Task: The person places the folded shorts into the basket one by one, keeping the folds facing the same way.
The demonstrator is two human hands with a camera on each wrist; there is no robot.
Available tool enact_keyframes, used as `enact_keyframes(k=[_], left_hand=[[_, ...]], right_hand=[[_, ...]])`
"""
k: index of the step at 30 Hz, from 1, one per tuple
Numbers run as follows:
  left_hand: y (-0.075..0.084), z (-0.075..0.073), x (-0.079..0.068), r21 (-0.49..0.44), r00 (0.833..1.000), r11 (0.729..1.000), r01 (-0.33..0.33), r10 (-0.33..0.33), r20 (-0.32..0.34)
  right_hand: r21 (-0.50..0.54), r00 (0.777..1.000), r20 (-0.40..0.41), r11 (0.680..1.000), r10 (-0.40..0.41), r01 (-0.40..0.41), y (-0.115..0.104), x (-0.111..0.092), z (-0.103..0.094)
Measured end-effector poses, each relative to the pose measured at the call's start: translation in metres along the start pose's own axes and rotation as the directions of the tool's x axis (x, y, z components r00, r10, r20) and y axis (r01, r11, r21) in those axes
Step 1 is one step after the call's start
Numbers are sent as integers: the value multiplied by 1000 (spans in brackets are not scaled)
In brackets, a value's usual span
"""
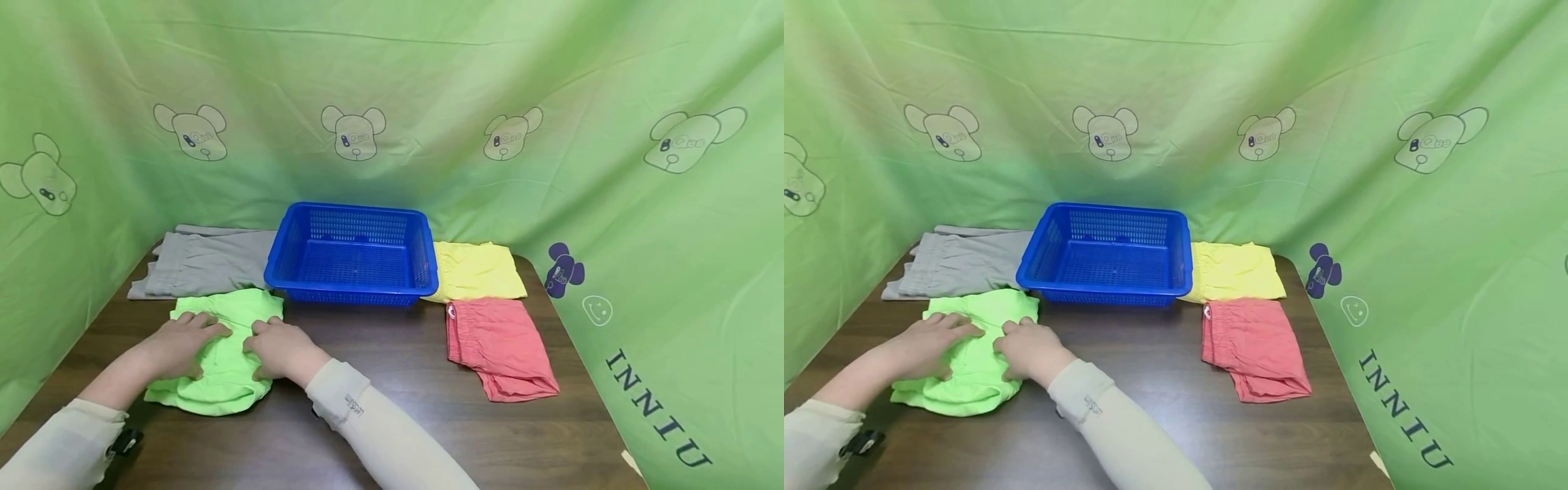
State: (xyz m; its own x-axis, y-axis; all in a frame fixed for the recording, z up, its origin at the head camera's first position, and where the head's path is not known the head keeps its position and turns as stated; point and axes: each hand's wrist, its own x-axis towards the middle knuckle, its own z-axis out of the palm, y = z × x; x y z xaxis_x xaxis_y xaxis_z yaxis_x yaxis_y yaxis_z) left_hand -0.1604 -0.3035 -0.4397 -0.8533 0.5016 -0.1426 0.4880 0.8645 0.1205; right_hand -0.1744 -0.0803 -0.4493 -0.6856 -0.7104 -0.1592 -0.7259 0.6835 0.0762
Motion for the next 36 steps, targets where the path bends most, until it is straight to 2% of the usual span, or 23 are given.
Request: enact_keyframes(k=[15,36], left_hand=[[12,4,2,-13,1000,1000,-13,14,11],[37,3,12,-26,998,999,-42,43,35]], right_hand=[[30,1000,-18,1000,8,-8,5,-20,5],[-10,1000,-3,1000,7,-7,18,-44,7]])
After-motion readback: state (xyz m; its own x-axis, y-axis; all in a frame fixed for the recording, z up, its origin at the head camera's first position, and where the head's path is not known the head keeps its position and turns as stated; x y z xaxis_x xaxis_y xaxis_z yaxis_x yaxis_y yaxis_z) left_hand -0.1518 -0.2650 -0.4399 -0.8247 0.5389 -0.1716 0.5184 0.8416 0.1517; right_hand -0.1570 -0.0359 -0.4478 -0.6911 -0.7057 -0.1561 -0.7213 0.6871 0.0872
